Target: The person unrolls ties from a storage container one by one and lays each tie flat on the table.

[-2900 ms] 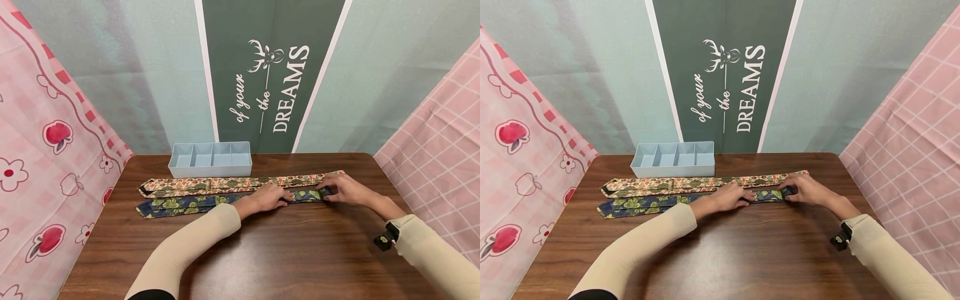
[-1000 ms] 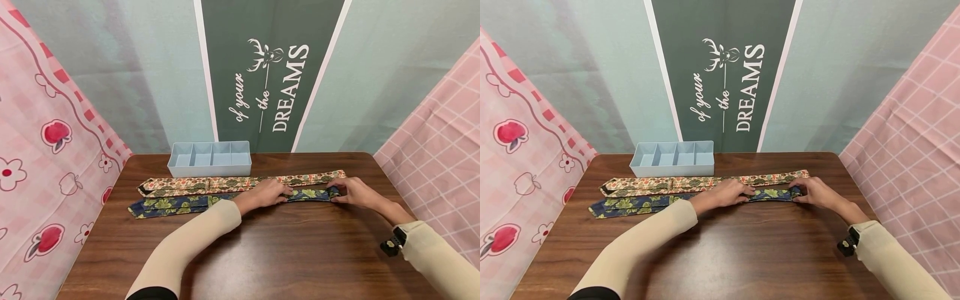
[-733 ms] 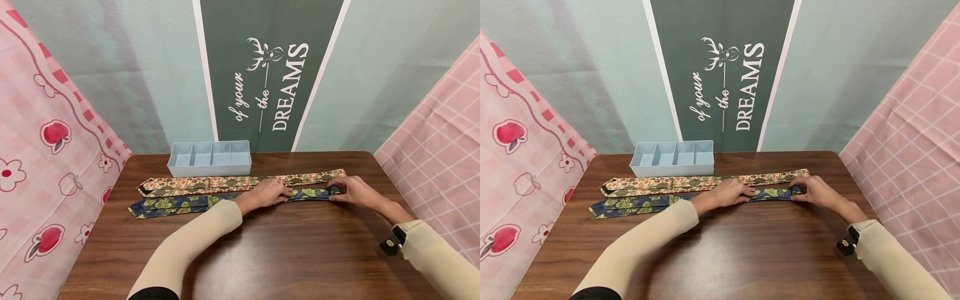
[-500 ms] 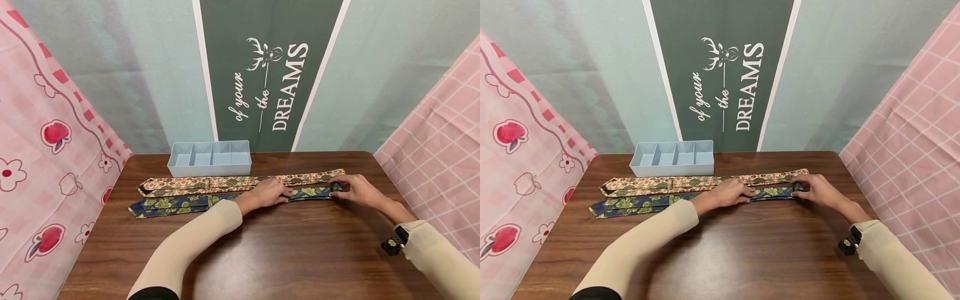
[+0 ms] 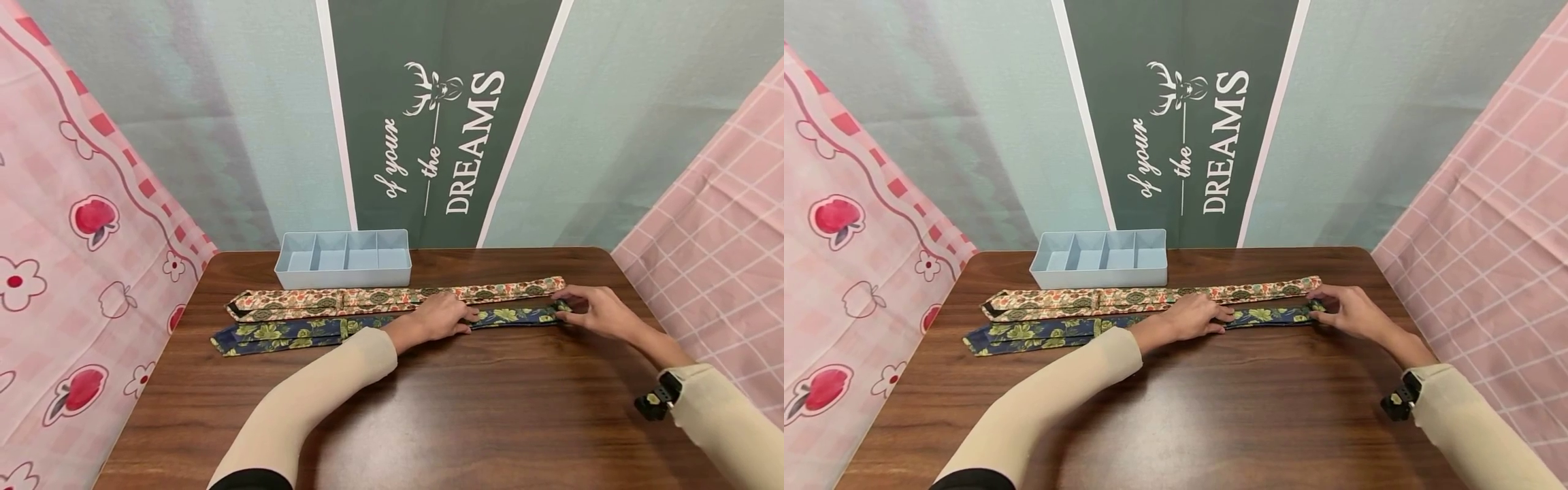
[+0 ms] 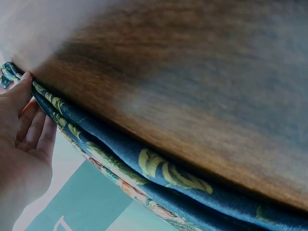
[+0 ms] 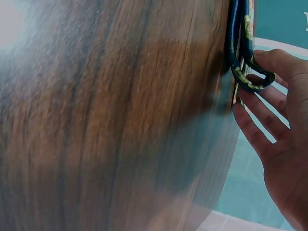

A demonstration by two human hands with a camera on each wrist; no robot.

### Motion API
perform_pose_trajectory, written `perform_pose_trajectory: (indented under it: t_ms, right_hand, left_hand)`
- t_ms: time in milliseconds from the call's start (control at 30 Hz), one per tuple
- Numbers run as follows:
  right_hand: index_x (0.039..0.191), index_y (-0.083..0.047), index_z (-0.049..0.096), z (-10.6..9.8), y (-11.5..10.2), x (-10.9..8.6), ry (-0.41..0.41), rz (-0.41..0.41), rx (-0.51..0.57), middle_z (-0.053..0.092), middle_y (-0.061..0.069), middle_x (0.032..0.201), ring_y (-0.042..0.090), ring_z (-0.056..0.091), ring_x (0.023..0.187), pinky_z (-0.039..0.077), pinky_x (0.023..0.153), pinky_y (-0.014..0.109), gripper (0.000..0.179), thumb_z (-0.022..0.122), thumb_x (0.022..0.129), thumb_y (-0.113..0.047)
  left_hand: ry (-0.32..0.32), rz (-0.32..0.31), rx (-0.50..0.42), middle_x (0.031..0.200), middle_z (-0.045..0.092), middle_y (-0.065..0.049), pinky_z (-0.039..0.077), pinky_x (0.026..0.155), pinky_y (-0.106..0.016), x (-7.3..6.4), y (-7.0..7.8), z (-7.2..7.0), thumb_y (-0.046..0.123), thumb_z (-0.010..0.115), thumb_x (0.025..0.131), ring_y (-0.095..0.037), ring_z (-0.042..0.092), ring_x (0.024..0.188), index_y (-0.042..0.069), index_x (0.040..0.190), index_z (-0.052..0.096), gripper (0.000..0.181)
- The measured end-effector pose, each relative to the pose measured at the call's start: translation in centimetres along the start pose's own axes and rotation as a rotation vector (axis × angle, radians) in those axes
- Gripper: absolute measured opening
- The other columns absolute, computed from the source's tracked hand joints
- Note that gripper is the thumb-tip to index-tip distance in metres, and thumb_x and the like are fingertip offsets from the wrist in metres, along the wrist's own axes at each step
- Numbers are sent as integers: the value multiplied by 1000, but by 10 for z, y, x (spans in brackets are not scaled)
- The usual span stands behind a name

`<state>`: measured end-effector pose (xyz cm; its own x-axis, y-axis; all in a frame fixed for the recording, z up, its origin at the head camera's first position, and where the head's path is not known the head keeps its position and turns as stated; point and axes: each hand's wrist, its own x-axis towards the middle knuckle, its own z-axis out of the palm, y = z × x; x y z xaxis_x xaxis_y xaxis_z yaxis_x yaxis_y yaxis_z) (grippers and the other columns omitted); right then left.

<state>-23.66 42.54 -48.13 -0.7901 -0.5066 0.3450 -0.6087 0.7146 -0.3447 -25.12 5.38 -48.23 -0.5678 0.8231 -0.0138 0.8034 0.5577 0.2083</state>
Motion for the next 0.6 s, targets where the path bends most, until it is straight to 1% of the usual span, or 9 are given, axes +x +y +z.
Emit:
perform_pose_trajectory:
  t_ms: [67,167,300,467,600]
  right_hand:
    - [108,-9,80,-1,3,-2,8,-12,-3,80,5,93,8,74,76,58,64,19,40,93,72,3]
    - [106,-12,82,-4,7,-4,11,-16,-38,81,7,94,7,74,74,57,63,20,37,94,73,-2]
    - [103,-14,84,-8,10,-7,7,-20,-87,82,6,94,7,73,73,54,62,20,33,94,73,-6]
    - [100,-14,86,-8,16,-11,-2,-69,-107,81,-1,92,6,72,75,51,63,20,32,95,71,-5]
    - [99,-9,86,-6,20,-14,-28,-111,-72,76,-3,91,-2,61,71,45,58,16,31,94,70,-1]
  left_hand:
    - [-1,-7,5,147,62,13,57,100,-30,0,0,0,34,70,104,-14,70,121,29,138,72,35]
    - [-3,-19,10,147,62,14,57,99,-31,0,0,0,34,70,104,-14,70,122,30,138,72,35]
    - [-8,-30,3,148,61,14,58,98,-31,0,-1,0,36,69,104,-13,69,122,31,139,71,35]
    - [-3,-12,5,148,61,14,58,97,-30,-1,-2,0,35,69,104,-13,72,117,31,140,71,35]
    - [-11,13,3,150,59,12,58,96,-29,-2,-3,0,34,67,106,-15,74,110,30,143,68,37]
